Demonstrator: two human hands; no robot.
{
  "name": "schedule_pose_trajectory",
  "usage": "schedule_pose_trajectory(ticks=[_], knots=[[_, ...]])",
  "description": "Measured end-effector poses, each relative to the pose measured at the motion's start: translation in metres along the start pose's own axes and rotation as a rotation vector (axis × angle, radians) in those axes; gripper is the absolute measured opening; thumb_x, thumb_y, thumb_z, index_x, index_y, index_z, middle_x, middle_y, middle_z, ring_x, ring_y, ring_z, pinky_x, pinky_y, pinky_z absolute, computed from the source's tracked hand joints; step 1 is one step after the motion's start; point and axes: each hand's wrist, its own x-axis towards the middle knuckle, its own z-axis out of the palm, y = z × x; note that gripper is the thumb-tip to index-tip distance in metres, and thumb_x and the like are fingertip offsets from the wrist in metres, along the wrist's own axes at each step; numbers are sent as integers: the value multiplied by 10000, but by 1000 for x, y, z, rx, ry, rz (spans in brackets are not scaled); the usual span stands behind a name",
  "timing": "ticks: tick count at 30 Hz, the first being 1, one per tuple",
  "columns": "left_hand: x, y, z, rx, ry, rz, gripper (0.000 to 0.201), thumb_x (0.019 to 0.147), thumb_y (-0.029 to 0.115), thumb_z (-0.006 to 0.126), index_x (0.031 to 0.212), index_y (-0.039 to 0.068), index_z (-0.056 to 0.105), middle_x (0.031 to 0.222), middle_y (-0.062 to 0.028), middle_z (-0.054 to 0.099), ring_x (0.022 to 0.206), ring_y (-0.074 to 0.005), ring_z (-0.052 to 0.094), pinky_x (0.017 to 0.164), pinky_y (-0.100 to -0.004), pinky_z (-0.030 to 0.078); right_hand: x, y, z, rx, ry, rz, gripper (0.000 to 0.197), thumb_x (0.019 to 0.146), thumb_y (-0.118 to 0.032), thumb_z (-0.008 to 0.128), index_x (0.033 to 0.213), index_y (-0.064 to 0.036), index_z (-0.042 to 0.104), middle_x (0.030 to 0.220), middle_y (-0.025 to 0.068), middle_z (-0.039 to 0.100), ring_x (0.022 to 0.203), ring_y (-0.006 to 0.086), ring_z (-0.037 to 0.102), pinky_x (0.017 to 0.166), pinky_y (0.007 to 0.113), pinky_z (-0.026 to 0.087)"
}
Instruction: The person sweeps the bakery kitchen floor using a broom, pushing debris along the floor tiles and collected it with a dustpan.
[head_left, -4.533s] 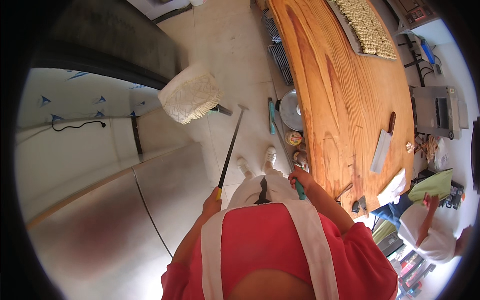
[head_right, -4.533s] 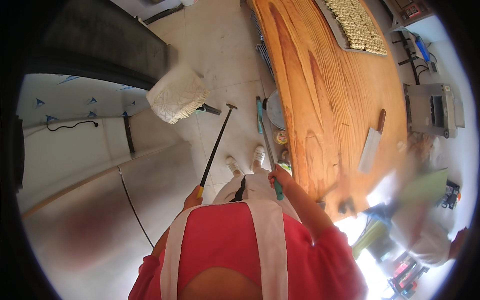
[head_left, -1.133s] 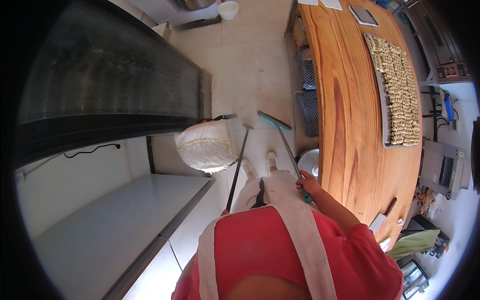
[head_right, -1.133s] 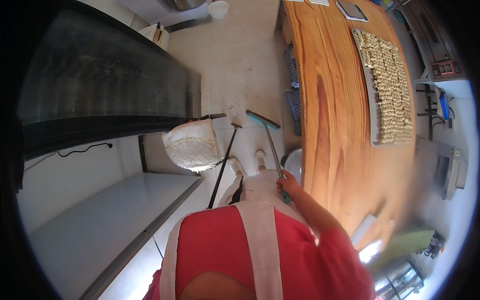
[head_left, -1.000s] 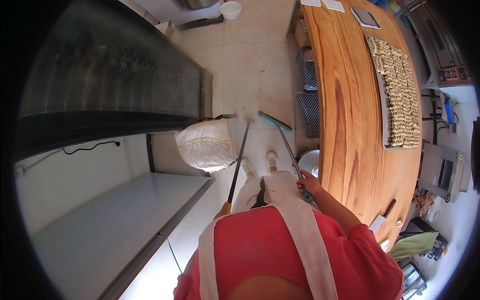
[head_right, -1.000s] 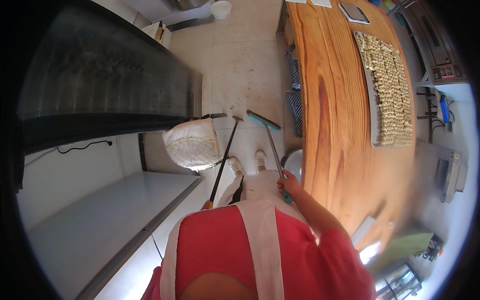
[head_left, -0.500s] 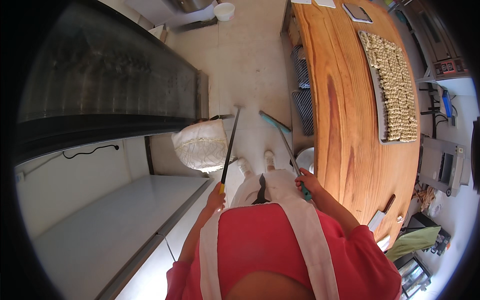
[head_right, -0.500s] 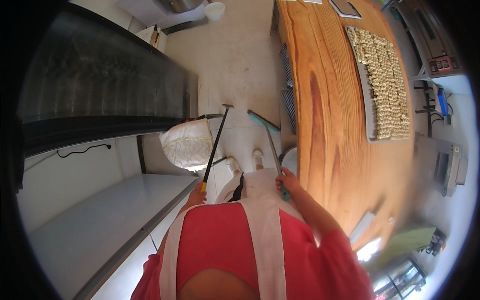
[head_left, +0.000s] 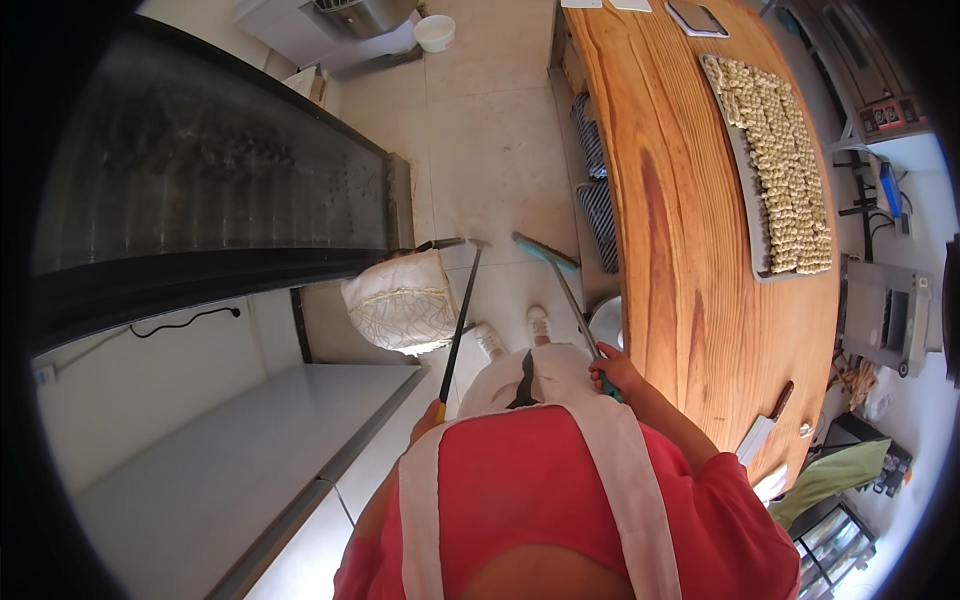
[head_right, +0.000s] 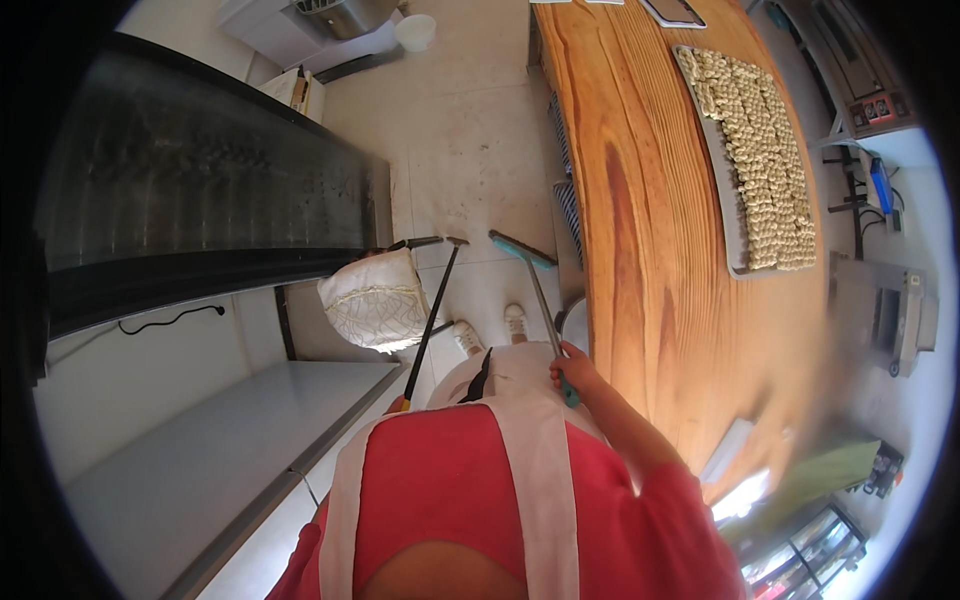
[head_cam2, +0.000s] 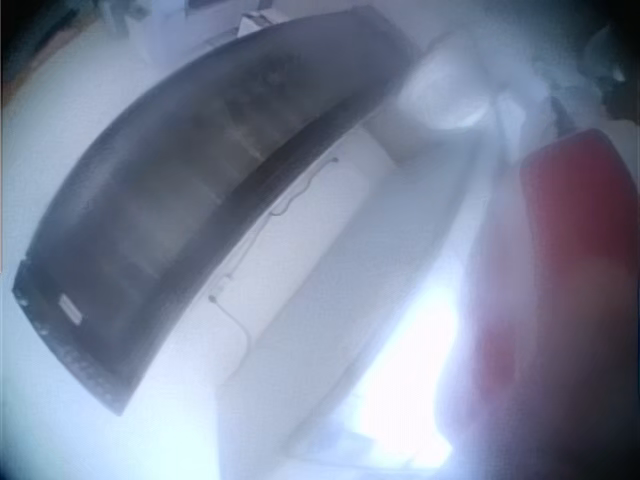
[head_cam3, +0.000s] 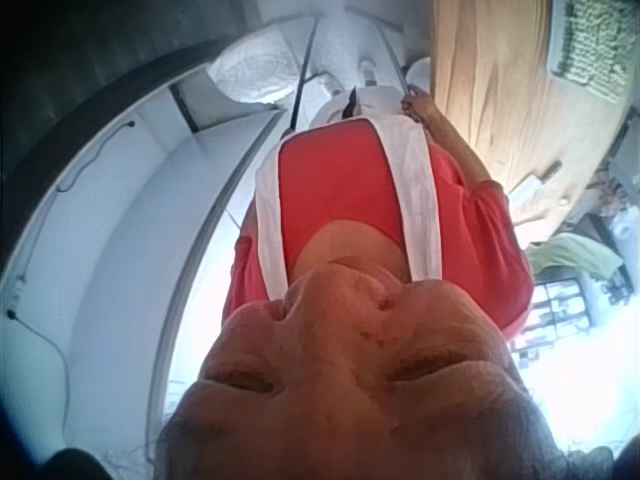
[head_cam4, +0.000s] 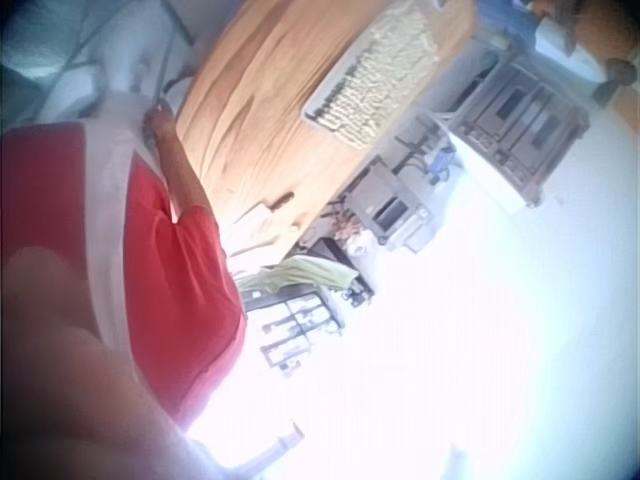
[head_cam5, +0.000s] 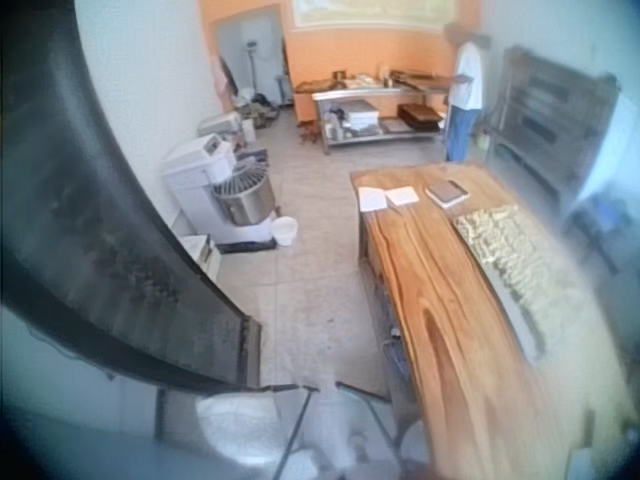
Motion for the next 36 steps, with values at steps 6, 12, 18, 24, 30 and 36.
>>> schedule_pose_trajectory(ticks=[6,12,18,24,30,36], knots=[[43,55,-2,107,-117,-249,521,821,135,443,1292,290,284,593,-38,437,446,-144,433,376,-309,369,2,0,2,-2,-15,-18,459,740,22,477,1180,-35,357,646,81,480,526,146,475,422,258,413],[20,86,1,344,-115,-221,523,821,155,422,1300,288,257,528,-47,409,370,-150,407,324,-307,350,0,-3,-1,33,-3,-1,483,743,19,478,1200,-44,335,647,81,485,529,147,481,426,257,417],[55,113,5,208,-141,-227,537,811,123,426,1295,288,263,588,-52,438,392,-138,411,329,-293,362,0,8,0,68,-22,-9,530,740,21,479,1234,-50,299,654,84,485,525,146,478,425,255,414],[47,118,10,247,-183,-228,534,804,126,435,1293,272,277,589,-61,448,381,-141,412,315,-289,354,-3,12,9,40,7,9,630,739,18,477,1305,-67,212,652,79,479,532,142,472,434,254,409],[80,150,-11,-159,-250,-284,578,802,102,465,1316,239,240,622,-52,457,429,-117,411,350,-261,344,-14,20,-2,-524,-7,-58,631,715,-12,475,1307,-68,266,667,73,490,558,136,489,487,273,424],[7,144,-34,-524,-345,-216,513,808,92,474,1282,146,284,631,-44,461,437,-106,421,374,-255,368,36,33,6,-991,2,-430,522,688,-50,493,1200,-16,402,654,151,549,531,233,570,502,320,457]])
